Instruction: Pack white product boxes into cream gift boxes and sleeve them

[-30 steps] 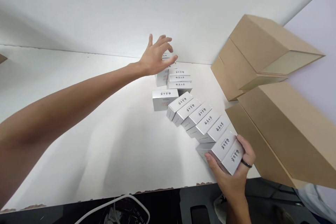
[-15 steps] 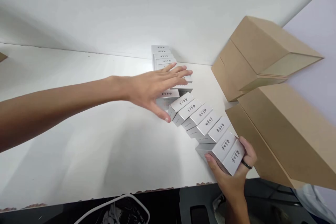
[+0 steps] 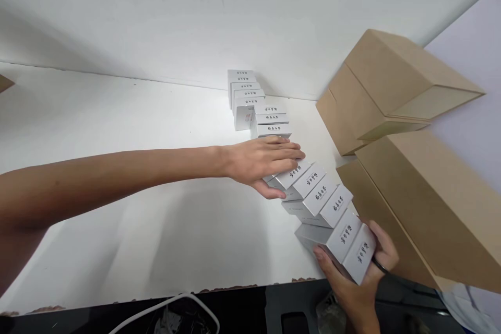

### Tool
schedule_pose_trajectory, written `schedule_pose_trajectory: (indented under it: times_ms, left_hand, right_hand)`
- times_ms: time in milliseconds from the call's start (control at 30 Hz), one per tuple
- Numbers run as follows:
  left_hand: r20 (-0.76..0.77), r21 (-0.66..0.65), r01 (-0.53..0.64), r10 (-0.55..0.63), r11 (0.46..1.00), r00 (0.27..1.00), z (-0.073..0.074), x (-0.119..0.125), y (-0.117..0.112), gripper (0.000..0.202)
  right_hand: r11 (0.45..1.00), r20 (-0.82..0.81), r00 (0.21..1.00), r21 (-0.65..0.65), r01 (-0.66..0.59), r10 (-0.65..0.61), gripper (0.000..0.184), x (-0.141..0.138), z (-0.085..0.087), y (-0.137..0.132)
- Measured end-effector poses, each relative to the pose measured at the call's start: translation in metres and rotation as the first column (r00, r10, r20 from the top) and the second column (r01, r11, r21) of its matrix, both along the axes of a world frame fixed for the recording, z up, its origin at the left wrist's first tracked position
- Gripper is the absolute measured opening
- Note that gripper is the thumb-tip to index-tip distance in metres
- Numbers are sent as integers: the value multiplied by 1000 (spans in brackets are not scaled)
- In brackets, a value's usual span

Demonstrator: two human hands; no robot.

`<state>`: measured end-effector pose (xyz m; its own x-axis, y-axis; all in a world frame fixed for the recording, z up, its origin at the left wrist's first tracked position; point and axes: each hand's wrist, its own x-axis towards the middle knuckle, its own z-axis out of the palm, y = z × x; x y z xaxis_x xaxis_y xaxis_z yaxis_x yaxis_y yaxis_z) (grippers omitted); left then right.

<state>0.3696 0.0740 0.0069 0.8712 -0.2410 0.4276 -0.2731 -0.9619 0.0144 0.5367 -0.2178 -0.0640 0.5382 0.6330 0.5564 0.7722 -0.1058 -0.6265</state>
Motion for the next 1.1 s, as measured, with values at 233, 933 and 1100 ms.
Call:
schedule_pose_trajectory:
  times_ms: [233, 933, 1100]
  left_hand:
    - [-21, 38, -37, 38, 999, 999, 5, 20, 12, 56]
    - [-310, -66, -338, 303, 939, 901, 34, 19, 61, 87]
    - [-208, 73, -307, 316, 949, 926, 21, 16, 57, 82]
  right_hand:
    - [1000, 24, 1000, 20, -14, 14, 104, -2, 3, 2]
    - [999, 28, 1000, 48, 1, -3, 105, -1, -3, -2]
    - [998, 34, 999, 58, -5, 3, 105, 0, -3, -2]
